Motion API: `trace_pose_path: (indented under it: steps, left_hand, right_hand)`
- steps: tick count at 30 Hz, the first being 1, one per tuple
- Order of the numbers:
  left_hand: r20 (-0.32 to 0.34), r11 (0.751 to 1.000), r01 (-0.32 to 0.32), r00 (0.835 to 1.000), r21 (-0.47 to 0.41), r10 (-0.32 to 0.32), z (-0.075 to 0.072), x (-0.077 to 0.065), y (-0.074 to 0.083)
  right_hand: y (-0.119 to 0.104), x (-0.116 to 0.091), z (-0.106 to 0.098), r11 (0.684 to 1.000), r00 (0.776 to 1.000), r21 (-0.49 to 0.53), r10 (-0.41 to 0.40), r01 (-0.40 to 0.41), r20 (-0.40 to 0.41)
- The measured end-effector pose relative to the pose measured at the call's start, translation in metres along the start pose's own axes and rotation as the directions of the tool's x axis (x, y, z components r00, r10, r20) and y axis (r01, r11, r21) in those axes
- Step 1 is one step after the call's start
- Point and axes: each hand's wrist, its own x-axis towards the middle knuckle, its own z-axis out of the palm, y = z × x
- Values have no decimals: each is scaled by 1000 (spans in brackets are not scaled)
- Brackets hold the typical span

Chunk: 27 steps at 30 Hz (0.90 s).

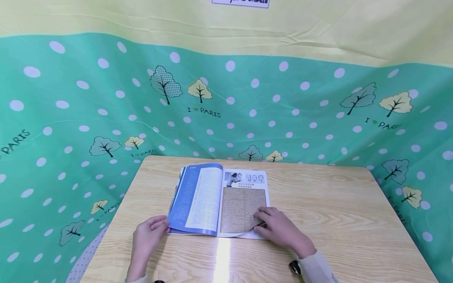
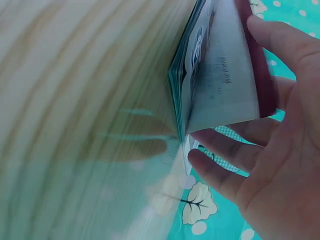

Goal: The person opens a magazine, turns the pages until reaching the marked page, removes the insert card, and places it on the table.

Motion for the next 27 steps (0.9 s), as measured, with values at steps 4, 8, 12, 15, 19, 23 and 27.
trace_pose_path:
  steps: [4, 8, 12, 15, 19, 23, 27]
  left_hand:
    - [-6, 1000, 6, 1000, 21, -6, -2, -1, 0]
    - [-11, 998, 7, 1000, 59, -7, -5, -3, 2]
    - [-18, 995, -3, 1000, 103, 5, -7, -4, 4]
    - [-42, 987, -27, 999, 159, 34, -8, -5, 5]
    - [-78, 981, -59, 994, 187, 74, -7, -4, 5]
    - [-62, 990, -79, 994, 120, 87, 2, -3, 8]
    - [-30, 991, -115, 993, 61, 117, 17, -3, 15]
  right_hand:
    - [2, 0, -4, 1000, 998, -4, 22, -23, -62]
    - [5, 1, -6, 999, 991, -20, 34, -37, -130]
    - [7, 1, -6, 999, 982, -28, 41, -47, -183]
    - [8, 1, -6, 997, 974, -24, 61, -67, -220]
    - [9, 1, -5, 991, 958, -23, 118, -129, -261]
    - [9, 3, -5, 975, 944, -26, 204, -219, -260]
    - [7, 4, -5, 965, 934, -4, 251, -261, -255]
